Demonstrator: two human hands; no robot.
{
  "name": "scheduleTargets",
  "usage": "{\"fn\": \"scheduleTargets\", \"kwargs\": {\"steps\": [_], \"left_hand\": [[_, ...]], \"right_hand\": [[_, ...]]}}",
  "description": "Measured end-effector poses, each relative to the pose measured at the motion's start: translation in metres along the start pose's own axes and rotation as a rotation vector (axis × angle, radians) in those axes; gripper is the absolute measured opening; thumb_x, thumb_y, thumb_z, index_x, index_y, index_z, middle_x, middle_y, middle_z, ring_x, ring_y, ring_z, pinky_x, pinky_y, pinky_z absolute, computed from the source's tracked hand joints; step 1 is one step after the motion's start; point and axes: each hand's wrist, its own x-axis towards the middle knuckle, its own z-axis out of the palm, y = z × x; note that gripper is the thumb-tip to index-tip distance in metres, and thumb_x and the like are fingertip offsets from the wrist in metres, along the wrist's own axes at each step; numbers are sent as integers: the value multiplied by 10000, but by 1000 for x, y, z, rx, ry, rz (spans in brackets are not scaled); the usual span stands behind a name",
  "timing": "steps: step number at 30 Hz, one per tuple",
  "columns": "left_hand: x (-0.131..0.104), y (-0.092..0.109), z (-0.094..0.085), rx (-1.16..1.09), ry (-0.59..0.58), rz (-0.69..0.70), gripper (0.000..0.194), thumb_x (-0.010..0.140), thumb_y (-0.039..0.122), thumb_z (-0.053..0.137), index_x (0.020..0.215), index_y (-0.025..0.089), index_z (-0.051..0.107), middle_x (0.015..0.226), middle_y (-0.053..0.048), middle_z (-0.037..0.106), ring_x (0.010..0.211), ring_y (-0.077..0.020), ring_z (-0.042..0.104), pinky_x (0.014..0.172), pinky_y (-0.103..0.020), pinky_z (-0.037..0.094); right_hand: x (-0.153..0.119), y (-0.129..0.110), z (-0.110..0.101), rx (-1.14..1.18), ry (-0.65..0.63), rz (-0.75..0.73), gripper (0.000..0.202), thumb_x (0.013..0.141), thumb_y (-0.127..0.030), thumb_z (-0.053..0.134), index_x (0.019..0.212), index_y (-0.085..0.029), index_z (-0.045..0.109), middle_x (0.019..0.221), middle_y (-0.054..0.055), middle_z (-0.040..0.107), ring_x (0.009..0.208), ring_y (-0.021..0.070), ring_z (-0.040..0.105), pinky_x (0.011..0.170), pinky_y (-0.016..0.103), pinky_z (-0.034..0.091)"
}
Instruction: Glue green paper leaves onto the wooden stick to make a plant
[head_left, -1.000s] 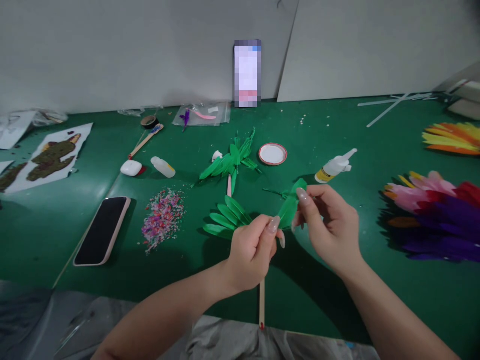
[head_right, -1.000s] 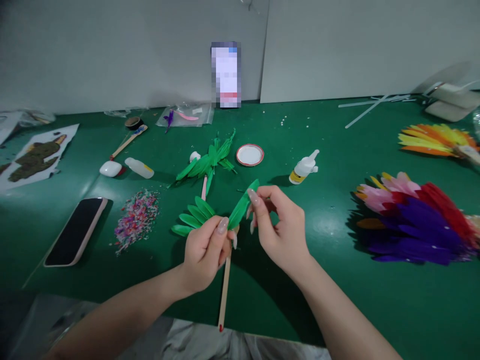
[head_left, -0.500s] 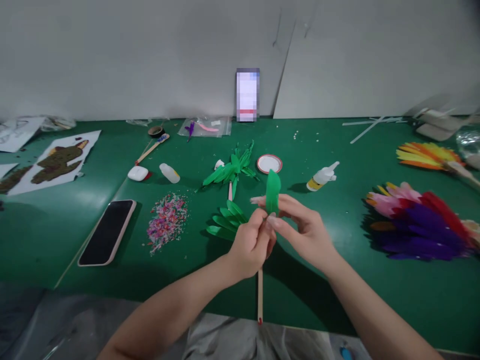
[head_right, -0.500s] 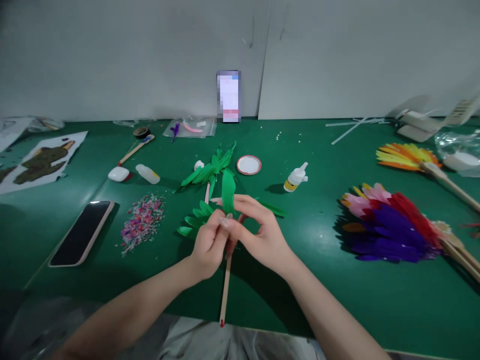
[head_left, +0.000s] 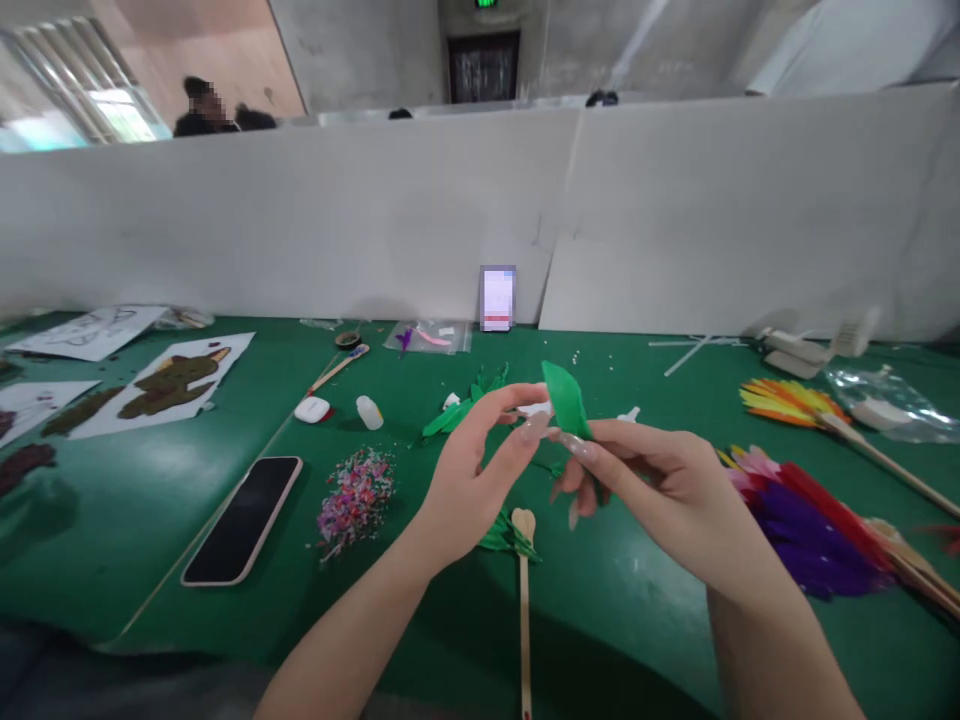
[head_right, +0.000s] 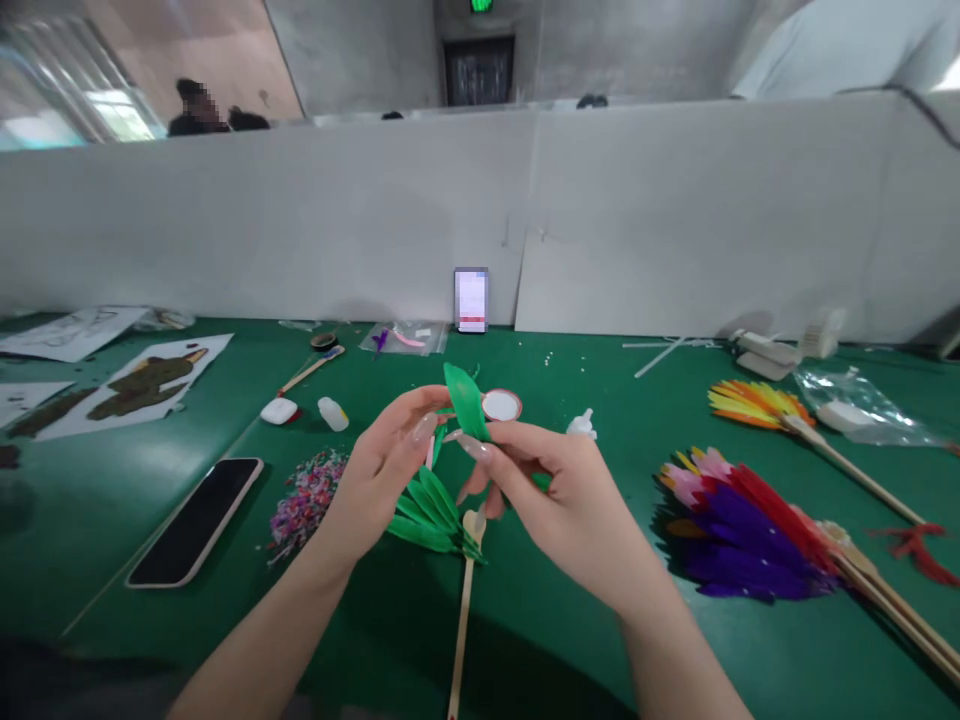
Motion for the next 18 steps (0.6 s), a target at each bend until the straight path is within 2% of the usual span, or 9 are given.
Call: {"fn": "scheduleTargets", "kwargs": {"steps": [3,5,11,15,18], "left_hand": [[10,25,1,-76,24,7,186,829,345,548,920,206,630,884,-29,637,833,-143,579,764,-266,468],[12,37,1,-76,63,38,134,805,311,586,828,190,638,824,-23,623,779,-131,561,719,-251,466],[7,48,-2,10,100,25,109,820,281,563,812,181,605,793,-36,588,765,-139,533,721,-267,461],[8,47,-8,127,39,58,116,825,284,554,903,206,590,898,-51,603,845,-160,547,741,-270,461],[12,45,-16,194,-63,119,149,841,295,528,936,223,616,942,-51,611,863,-155,550,715,-252,455]], "right_hand": [[3,-16,3,-50,18,-76,158,849,-271,550,765,-176,644,564,-2,643,449,99,578,456,199,490],[3,-20,7,-19,39,-112,137,851,-261,546,830,-178,653,557,-4,644,436,101,577,437,200,496],[3,-9,12,-11,254,-200,109,836,-243,566,828,-190,661,568,-1,651,393,99,546,377,202,478],[4,-6,8,-83,190,-160,136,843,-262,554,783,-191,653,562,-8,629,368,79,485,345,186,418],[4,-7,4,-135,127,-130,219,864,-291,519,713,-182,636,551,-2,602,384,77,455,354,190,388]]}}
